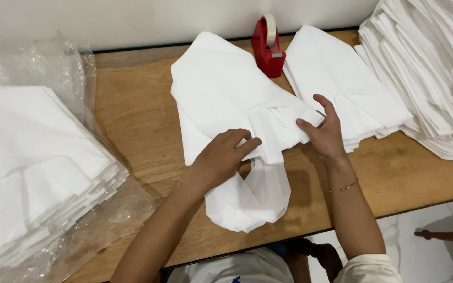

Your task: Folding and stacking white non-woven or plastic bags on a table.

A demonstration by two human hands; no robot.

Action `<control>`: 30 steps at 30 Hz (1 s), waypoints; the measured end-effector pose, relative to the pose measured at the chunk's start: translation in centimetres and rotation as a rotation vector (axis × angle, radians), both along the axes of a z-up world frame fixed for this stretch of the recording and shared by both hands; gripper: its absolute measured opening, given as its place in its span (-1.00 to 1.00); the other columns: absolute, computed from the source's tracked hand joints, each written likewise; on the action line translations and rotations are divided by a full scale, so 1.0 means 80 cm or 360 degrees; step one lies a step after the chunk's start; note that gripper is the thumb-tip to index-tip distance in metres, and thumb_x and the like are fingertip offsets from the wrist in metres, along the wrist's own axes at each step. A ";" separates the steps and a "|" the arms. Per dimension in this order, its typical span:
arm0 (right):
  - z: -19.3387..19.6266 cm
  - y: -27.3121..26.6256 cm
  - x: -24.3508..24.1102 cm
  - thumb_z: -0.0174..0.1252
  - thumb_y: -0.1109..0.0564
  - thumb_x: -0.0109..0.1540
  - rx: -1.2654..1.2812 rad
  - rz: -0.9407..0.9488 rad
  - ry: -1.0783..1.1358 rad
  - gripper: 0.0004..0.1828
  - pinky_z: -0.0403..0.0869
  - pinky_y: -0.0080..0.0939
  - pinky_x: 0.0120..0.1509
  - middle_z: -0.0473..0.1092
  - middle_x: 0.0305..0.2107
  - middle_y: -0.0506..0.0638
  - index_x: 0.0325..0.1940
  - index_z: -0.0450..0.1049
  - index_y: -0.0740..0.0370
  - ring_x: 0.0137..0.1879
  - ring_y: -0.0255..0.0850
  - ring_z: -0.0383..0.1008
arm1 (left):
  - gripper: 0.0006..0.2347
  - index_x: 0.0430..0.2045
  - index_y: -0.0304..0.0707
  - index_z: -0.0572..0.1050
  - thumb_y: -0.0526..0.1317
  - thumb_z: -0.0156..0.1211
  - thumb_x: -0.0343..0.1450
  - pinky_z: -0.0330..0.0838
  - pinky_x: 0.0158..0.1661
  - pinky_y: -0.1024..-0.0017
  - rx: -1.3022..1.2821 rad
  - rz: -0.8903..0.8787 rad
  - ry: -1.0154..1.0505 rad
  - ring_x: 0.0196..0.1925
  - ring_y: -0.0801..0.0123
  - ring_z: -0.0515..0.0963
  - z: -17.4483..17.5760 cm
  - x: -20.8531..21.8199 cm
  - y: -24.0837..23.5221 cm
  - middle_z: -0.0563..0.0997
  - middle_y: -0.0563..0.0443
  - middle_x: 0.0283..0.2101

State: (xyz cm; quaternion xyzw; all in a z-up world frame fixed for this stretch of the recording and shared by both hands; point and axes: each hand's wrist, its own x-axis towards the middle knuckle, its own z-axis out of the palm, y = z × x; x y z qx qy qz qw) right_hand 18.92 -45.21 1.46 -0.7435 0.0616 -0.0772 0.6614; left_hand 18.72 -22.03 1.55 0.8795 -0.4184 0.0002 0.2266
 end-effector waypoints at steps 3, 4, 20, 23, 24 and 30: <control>0.003 0.008 -0.006 0.08 0.32 0.03 -0.0250 0.0045 -0.0175 -0.26 0.28 -0.01 0.05 0.26 -0.22 0.33 0.20 -0.11 0.32 -0.06 0.01 0.27 | -0.55 -0.01 -0.07 0.21 -0.44 0.03 0.21 0.10 0.07 0.18 0.0021 -0.0009 -0.0024 0.12 0.07 0.20 0.012 -0.006 -0.002 0.27 -0.14 0.01; 0.006 0.011 -0.009 0.07 0.30 0.05 -0.0329 0.0056 -0.0202 -0.30 0.27 -0.03 0.06 0.26 -0.21 0.27 0.20 -0.08 0.30 -0.05 -0.05 0.25 | -0.50 0.03 -0.03 0.17 -0.43 0.06 0.20 0.07 0.08 0.14 0.0063 -0.0048 -0.0074 0.15 0.06 0.16 0.013 -0.007 -0.002 0.23 -0.13 0.06; 0.000 0.049 -0.035 0.13 0.03 0.03 -0.1104 0.0337 -0.1355 -0.53 0.38 -0.03 -0.32 0.33 -0.38 0.20 -0.11 0.30 0.41 -0.32 0.06 0.39 | -0.45 -0.01 0.00 0.16 -0.07 0.22 0.13 -0.06 0.11 -0.01 0.0157 -0.0021 -0.0873 0.11 0.17 0.23 0.016 0.040 -0.052 0.39 -0.03 -0.12; -0.016 0.047 -0.026 0.19 0.18 0.00 -0.1258 0.0112 -0.1436 -0.65 0.38 -0.15 -0.34 0.33 -0.46 0.10 -0.18 0.36 0.36 -0.38 -0.04 0.39 | -0.57 -0.19 -0.07 0.33 -0.05 0.21 0.09 0.05 0.06 0.00 -0.0097 -0.0028 -0.1210 -0.13 0.29 0.42 -0.031 0.063 -0.072 0.47 0.07 -0.45; -0.019 0.045 -0.025 0.19 0.18 0.00 -0.1256 0.0105 -0.1429 -0.65 0.38 -0.15 -0.34 0.33 -0.46 0.10 -0.18 0.36 0.36 -0.38 -0.04 0.39 | -0.57 -0.19 -0.07 0.33 -0.05 0.21 0.09 0.05 0.06 0.00 -0.0095 -0.0036 -0.1205 -0.13 0.29 0.42 -0.035 0.067 -0.074 0.47 0.07 -0.45; -0.014 0.025 -0.023 0.13 0.42 0.01 -0.1047 -0.0147 -0.1451 -0.78 0.35 -0.19 -0.45 0.38 -0.51 0.09 -0.27 0.41 0.37 -0.45 -0.07 0.40 | -0.57 -0.21 -0.05 0.34 0.03 0.17 0.10 -0.06 0.06 -0.08 0.0123 -0.0055 -0.0842 -0.08 0.25 0.37 0.001 0.078 -0.054 0.46 0.05 -0.34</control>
